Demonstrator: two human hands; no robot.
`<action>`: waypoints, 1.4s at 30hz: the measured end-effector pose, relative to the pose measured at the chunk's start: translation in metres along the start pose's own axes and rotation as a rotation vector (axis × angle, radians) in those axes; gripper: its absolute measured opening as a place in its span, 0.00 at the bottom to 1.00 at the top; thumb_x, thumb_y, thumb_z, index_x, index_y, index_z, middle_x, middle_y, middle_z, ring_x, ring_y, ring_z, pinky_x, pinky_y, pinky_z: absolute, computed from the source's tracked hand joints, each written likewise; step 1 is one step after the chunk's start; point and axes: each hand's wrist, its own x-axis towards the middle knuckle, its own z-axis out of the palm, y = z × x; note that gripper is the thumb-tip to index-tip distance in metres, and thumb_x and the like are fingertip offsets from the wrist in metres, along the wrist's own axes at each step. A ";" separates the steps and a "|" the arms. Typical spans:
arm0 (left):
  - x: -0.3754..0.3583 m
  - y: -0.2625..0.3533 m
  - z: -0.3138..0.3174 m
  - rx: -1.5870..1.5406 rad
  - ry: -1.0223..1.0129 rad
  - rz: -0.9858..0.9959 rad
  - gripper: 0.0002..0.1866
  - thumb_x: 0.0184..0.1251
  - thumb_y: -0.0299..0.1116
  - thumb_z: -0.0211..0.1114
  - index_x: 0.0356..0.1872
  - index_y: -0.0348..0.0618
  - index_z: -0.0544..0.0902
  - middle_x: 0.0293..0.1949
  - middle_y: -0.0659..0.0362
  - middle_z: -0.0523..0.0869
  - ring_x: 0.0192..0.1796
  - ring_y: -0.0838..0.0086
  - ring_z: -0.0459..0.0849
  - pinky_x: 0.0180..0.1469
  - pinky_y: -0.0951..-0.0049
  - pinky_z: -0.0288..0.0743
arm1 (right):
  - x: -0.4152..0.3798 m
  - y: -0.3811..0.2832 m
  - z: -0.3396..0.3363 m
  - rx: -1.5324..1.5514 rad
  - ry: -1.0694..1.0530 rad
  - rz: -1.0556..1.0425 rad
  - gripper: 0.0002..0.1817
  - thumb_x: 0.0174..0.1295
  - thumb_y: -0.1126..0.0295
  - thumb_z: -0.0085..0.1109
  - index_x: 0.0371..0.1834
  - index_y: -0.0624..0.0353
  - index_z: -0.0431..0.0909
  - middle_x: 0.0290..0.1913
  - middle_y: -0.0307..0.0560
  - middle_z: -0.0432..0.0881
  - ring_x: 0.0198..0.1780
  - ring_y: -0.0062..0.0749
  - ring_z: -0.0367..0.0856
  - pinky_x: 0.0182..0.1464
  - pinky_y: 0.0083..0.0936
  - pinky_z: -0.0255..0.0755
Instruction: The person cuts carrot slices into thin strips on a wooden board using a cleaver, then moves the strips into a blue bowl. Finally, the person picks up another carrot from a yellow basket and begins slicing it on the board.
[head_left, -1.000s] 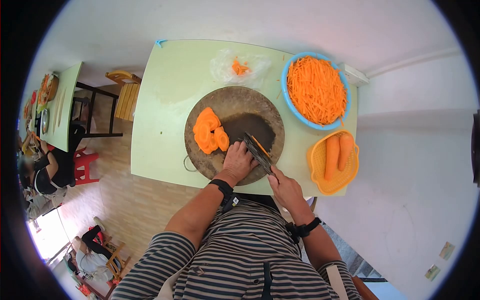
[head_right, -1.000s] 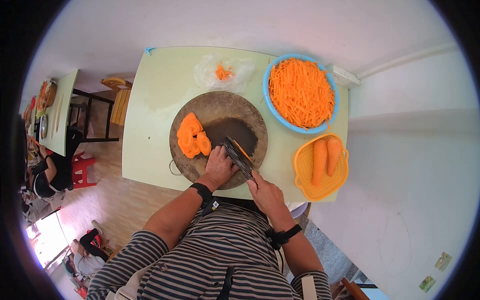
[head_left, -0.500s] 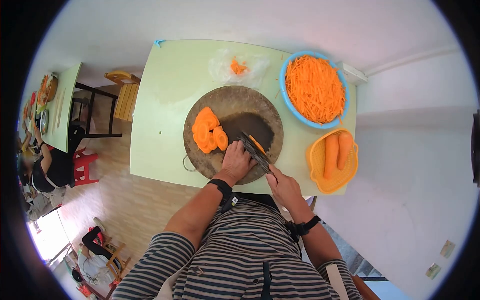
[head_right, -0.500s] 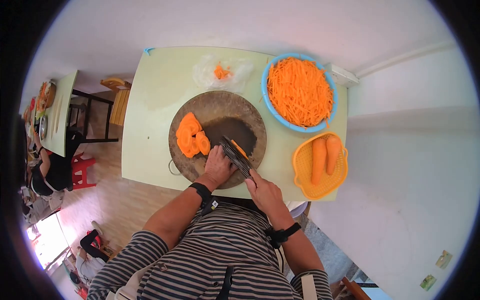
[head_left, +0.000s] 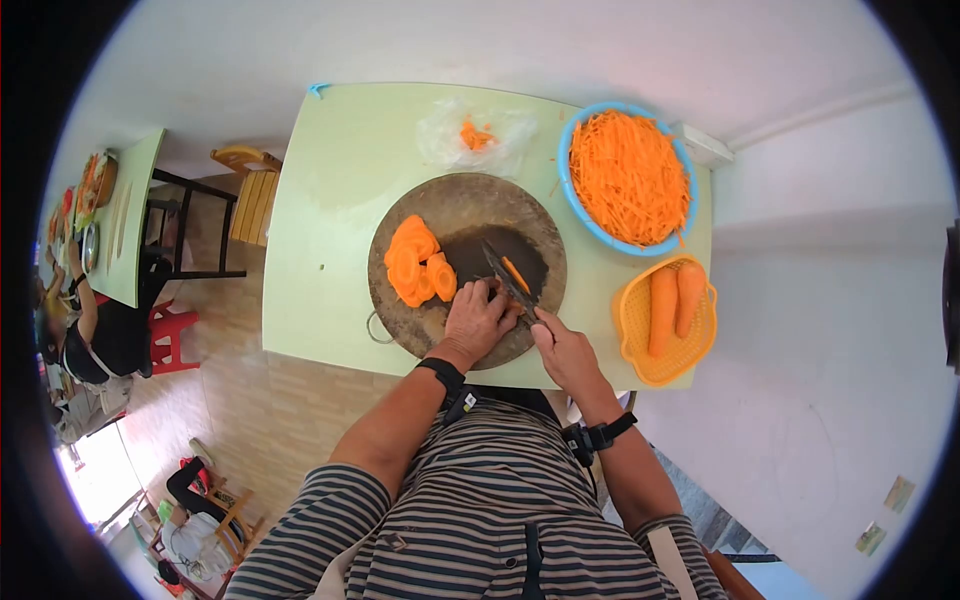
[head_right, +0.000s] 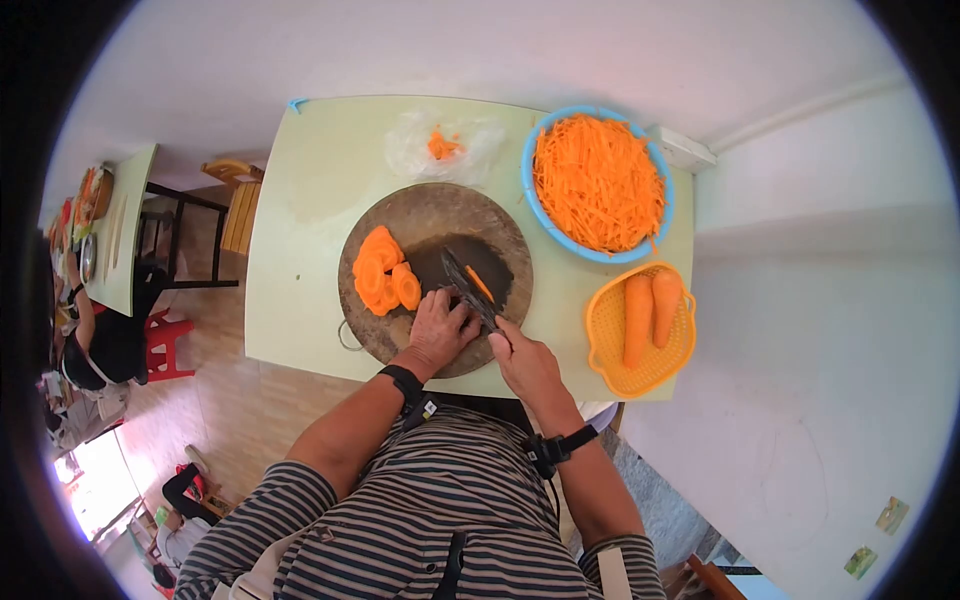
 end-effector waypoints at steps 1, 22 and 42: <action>0.001 0.001 0.000 -0.034 0.012 -0.019 0.18 0.53 0.40 0.76 0.42 0.42 0.88 0.46 0.48 0.79 0.49 0.52 0.76 0.51 0.56 0.74 | -0.003 0.001 -0.002 -0.002 -0.006 -0.001 0.25 0.76 0.49 0.53 0.68 0.50 0.79 0.42 0.64 0.88 0.45 0.62 0.87 0.49 0.50 0.80; 0.002 0.002 -0.004 -0.032 0.019 -0.017 0.15 0.58 0.41 0.74 0.39 0.41 0.88 0.45 0.50 0.79 0.47 0.55 0.77 0.49 0.59 0.75 | -0.013 0.007 -0.012 -0.017 -0.021 -0.031 0.23 0.76 0.51 0.53 0.66 0.50 0.80 0.42 0.63 0.89 0.45 0.63 0.88 0.49 0.50 0.81; 0.000 0.002 -0.004 -0.043 0.005 -0.025 0.14 0.59 0.39 0.74 0.42 0.44 0.88 0.49 0.50 0.82 0.48 0.56 0.79 0.51 0.61 0.76 | 0.000 0.001 -0.014 0.046 -0.013 -0.062 0.24 0.77 0.50 0.52 0.65 0.54 0.80 0.43 0.67 0.88 0.47 0.65 0.87 0.51 0.51 0.80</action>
